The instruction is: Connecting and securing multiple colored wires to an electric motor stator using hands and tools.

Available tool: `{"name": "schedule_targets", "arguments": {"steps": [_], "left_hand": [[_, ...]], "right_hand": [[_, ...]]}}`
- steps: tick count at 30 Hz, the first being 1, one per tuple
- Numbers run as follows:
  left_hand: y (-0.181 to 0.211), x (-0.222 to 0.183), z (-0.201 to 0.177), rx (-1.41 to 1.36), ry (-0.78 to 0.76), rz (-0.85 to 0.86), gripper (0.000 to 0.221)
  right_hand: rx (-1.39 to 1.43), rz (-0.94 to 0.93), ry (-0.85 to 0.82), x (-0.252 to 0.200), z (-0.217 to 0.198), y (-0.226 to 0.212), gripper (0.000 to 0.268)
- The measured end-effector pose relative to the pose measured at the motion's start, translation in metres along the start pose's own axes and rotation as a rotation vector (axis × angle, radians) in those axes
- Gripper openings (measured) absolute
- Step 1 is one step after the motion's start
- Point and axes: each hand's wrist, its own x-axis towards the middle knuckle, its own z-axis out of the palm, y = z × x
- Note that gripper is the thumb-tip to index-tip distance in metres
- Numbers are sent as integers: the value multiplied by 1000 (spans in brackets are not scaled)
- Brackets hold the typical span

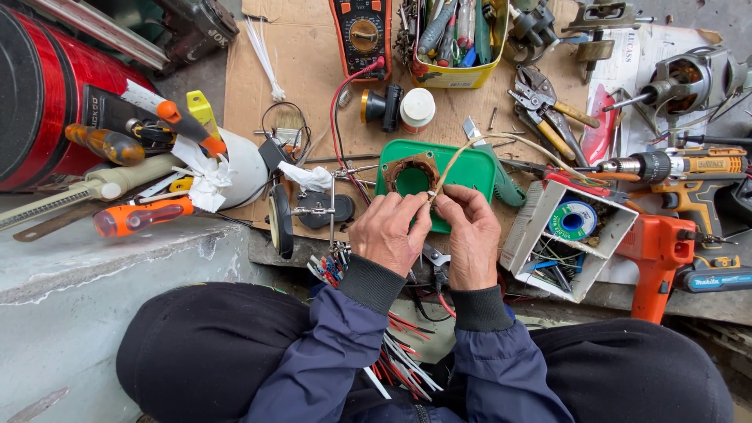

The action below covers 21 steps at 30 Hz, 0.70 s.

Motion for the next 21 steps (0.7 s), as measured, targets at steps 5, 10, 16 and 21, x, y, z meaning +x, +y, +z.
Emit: {"name": "schedule_targets", "arguments": {"steps": [5, 10, 16, 21], "left_hand": [[0, 0, -11, -47, -41, -26, 16], [5, 0, -34, -219, -186, -208, 37], [-9, -7, -28, -186, -334, -264, 47], [-24, -10, -15, -169, -292, -226, 41]], "right_hand": [[10, 10, -6, -2, 2, -4, 31], [3, 25, -19, -1, 3, -6, 38], [-7, 53, -23, -2, 6, -11, 44], [-35, 59, -30, -4, 13, -17, 47]]}}
